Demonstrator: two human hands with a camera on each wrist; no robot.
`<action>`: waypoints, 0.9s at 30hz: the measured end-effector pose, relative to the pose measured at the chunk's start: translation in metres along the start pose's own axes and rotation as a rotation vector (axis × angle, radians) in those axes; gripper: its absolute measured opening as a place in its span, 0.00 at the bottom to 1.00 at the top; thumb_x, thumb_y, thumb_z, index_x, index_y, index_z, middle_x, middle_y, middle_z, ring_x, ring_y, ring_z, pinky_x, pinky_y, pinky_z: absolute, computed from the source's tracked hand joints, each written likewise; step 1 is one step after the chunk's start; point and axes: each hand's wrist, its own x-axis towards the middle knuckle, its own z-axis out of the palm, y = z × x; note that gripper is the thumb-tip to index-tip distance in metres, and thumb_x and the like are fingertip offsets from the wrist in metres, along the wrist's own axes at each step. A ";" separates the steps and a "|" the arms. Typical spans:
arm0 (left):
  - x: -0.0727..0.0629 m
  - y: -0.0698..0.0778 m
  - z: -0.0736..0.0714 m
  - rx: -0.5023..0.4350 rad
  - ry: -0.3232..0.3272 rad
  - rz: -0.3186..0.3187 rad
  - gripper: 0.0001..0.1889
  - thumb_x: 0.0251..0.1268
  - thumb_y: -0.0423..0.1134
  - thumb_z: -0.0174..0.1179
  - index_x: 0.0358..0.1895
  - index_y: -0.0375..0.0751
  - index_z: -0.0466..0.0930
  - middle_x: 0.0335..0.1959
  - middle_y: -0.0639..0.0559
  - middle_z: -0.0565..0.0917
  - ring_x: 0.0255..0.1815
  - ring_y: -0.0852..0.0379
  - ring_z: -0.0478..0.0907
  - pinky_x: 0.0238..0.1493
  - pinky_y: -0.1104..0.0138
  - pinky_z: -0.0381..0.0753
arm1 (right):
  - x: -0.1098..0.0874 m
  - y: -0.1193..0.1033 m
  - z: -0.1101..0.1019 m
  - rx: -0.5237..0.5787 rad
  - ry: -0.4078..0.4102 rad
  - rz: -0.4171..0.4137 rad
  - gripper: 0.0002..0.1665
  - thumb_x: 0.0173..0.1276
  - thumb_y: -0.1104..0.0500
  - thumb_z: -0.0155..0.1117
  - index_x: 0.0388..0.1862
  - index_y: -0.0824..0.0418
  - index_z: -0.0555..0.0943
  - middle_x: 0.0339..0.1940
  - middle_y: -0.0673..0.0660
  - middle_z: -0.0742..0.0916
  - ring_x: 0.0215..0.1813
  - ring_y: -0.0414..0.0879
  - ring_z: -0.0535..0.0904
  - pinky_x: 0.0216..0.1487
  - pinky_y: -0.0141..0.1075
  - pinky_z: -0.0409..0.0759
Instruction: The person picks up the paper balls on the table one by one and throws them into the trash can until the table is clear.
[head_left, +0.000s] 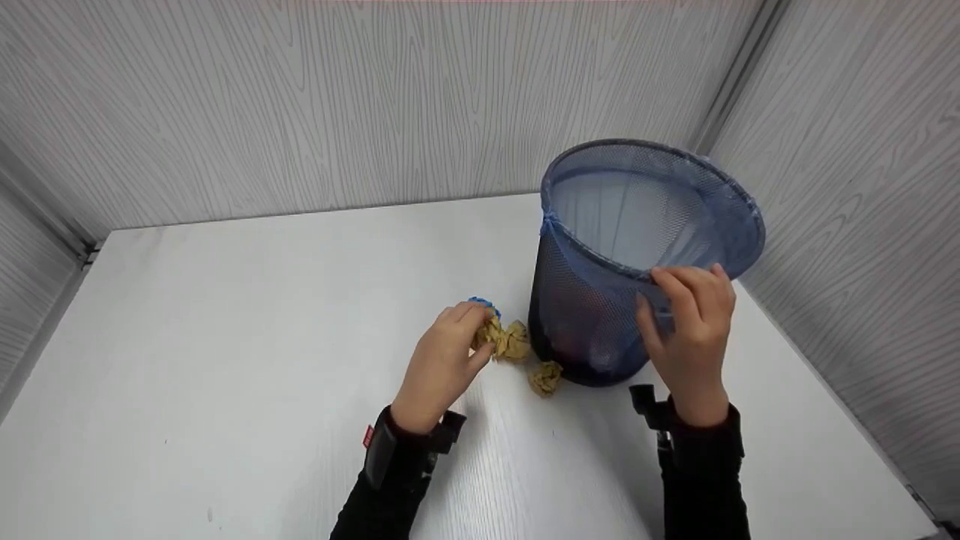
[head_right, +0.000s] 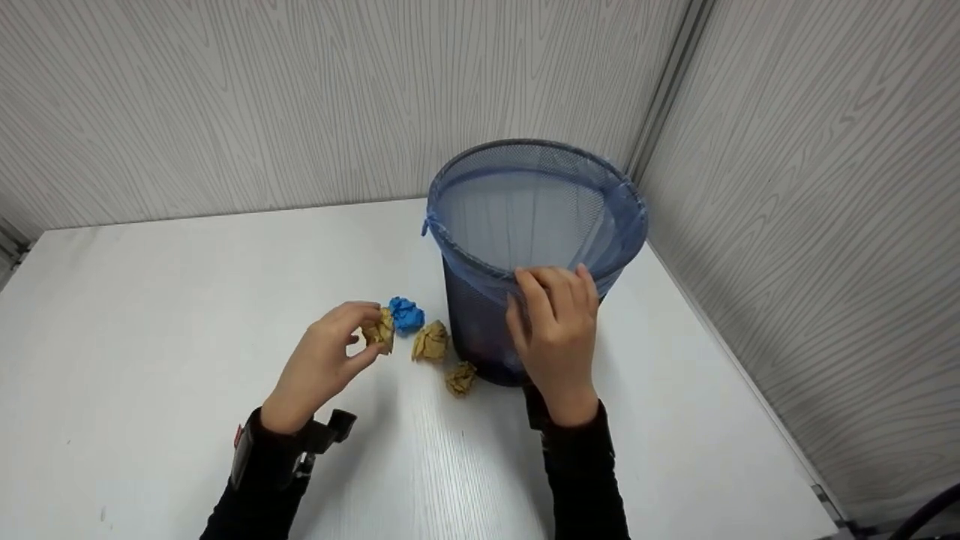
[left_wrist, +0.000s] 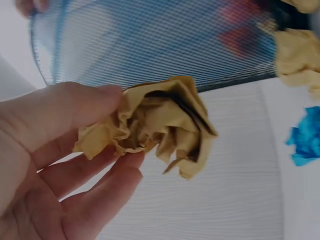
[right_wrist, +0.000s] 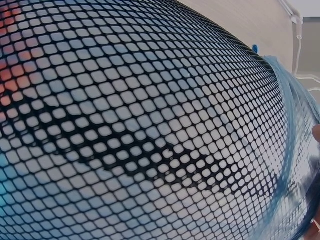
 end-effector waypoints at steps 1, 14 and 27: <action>0.000 0.004 -0.004 -0.028 0.040 0.014 0.14 0.47 0.27 0.62 0.41 0.36 0.76 0.44 0.47 0.77 0.43 0.53 0.73 0.40 0.67 0.73 | 0.000 0.000 0.000 0.000 0.002 0.000 0.12 0.55 0.61 0.60 0.35 0.69 0.78 0.34 0.62 0.79 0.38 0.58 0.71 0.55 0.54 0.58; 0.014 0.053 -0.030 -0.307 0.552 0.305 0.19 0.46 0.27 0.64 0.45 0.28 0.74 0.47 0.39 0.75 0.45 0.50 0.72 0.40 0.68 0.74 | 0.001 0.000 0.001 0.002 0.009 -0.004 0.12 0.55 0.60 0.60 0.35 0.68 0.78 0.34 0.62 0.79 0.39 0.58 0.72 0.55 0.54 0.58; 0.073 0.072 -0.007 -0.349 0.725 0.479 0.18 0.48 0.28 0.64 0.43 0.25 0.73 0.46 0.35 0.73 0.47 0.48 0.71 0.43 0.66 0.74 | -0.001 -0.001 -0.001 -0.007 -0.028 0.001 0.12 0.56 0.60 0.60 0.36 0.68 0.78 0.35 0.61 0.79 0.40 0.57 0.72 0.56 0.54 0.58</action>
